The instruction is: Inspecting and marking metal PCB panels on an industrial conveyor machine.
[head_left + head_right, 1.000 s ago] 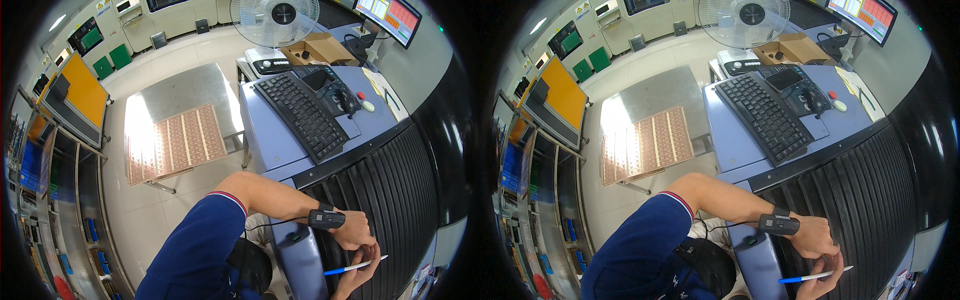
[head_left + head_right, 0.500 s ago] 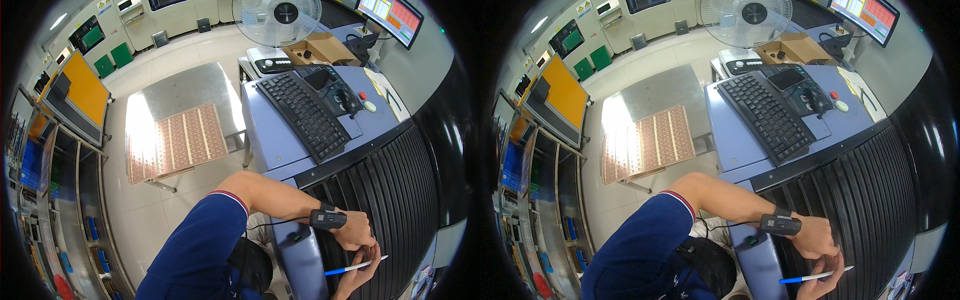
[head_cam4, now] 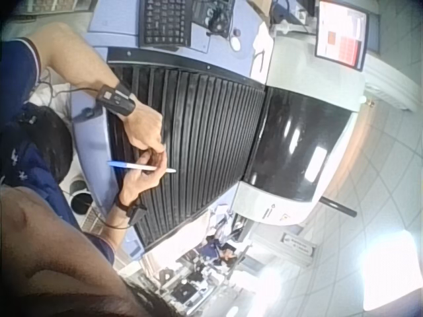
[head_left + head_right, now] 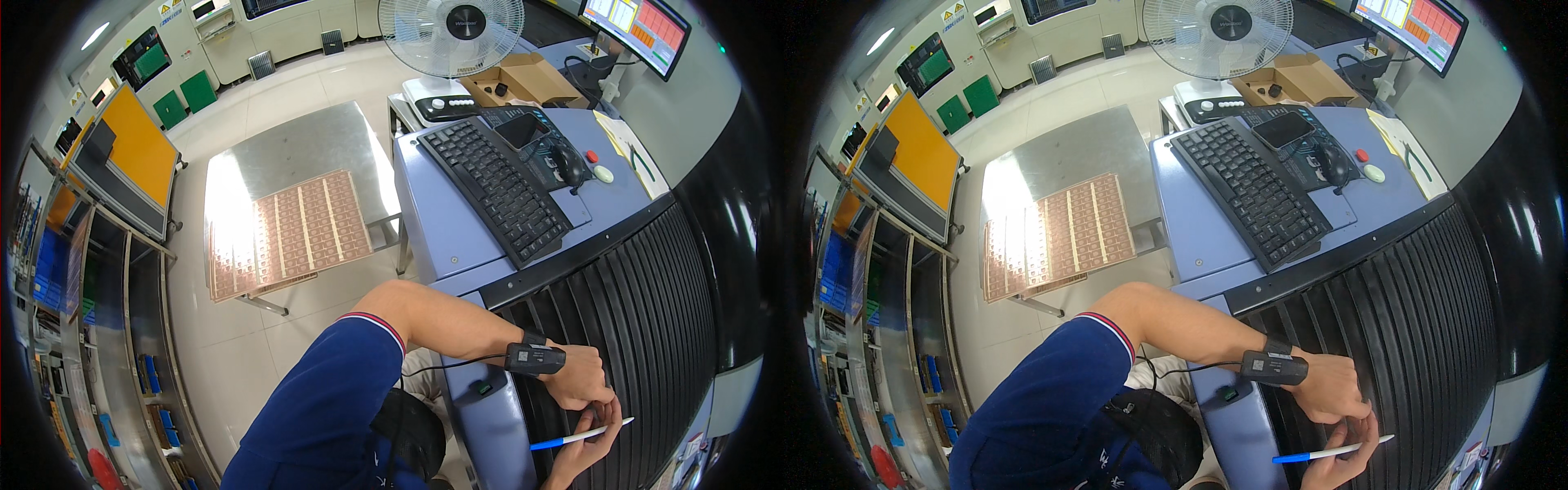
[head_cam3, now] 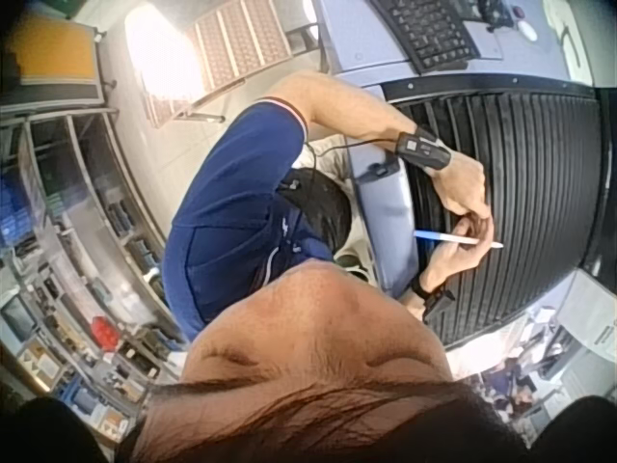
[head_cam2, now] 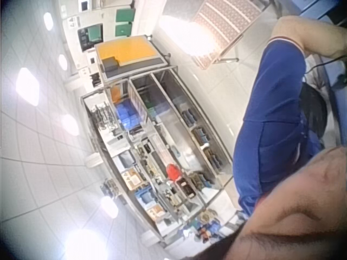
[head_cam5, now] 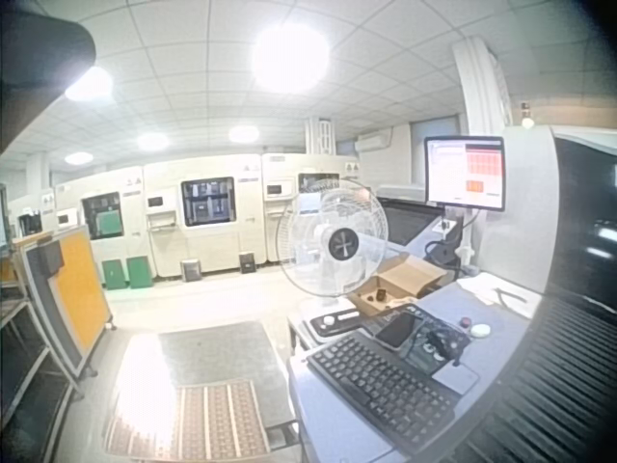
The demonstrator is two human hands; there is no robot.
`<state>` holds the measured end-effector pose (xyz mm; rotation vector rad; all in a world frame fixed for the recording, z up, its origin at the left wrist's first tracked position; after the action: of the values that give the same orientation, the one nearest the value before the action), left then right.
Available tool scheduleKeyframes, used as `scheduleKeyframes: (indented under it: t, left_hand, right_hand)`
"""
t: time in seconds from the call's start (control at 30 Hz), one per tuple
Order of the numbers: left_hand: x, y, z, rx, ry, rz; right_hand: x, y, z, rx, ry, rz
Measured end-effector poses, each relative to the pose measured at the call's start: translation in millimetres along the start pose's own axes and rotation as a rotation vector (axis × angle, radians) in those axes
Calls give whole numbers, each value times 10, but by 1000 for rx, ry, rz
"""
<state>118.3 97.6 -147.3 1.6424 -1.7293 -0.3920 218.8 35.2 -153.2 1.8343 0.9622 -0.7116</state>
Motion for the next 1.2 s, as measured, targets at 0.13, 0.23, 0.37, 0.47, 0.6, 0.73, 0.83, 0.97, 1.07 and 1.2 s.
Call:
scheduleKeyframes:
  t: [0.13, 0.23, 0.37, 0.47, 0.6, 0.73, 0.83, 0.97, 1.07, 1.2]
  left_hand:
    - [-9, -15, -1, -4, 18, -6]
    - [-9, -18, -9, -23, 18, -17]
    - [-17, -37, 1, -21, 18, -29]
    - [-13, -52, 3, -3, 6, -44]
    - [16, 2, 0, 3, -14, -35]
    - [14, -3, 2, -14, -18, -34]
    - [17, -1, -9, -20, -18, -25]
    - [19, -2, 3, -6, -16, -38]
    - [20, -3, -2, -11, -16, -42]
    - [10, -40, -9, -50, -13, -49]
  right_hand:
    - [17, 0, 6, 0, -1, -22]
    - [13, -7, 1, -6, -8, -28]
    - [2, -6, 4, -2, -22, -17]
    - [-12, -4, 1, 5, -9, -8]
    - [-7, 9, 6, 11, -3, 1]
    - [-4, 0, 0, 2, -8, -2]
    - [-24, -4, -4, 8, -7, -4]
    - [-10, -9, -1, 4, -22, -33]
    - [35, -5, 4, 1, -25, -61]
    - [5, -6, 8, -7, -12, -57]
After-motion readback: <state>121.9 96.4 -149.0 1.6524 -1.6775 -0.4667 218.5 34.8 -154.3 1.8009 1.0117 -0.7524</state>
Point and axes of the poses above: each hand's wrist, its own z-axis away from the middle knuckle, its own y-axis out of the back of the hand, x = y × z, the point moved 9 cm from there along -z, towards the middle knuckle, and after that the axes turned 6 degrees about -z, right-handed, at the moved point
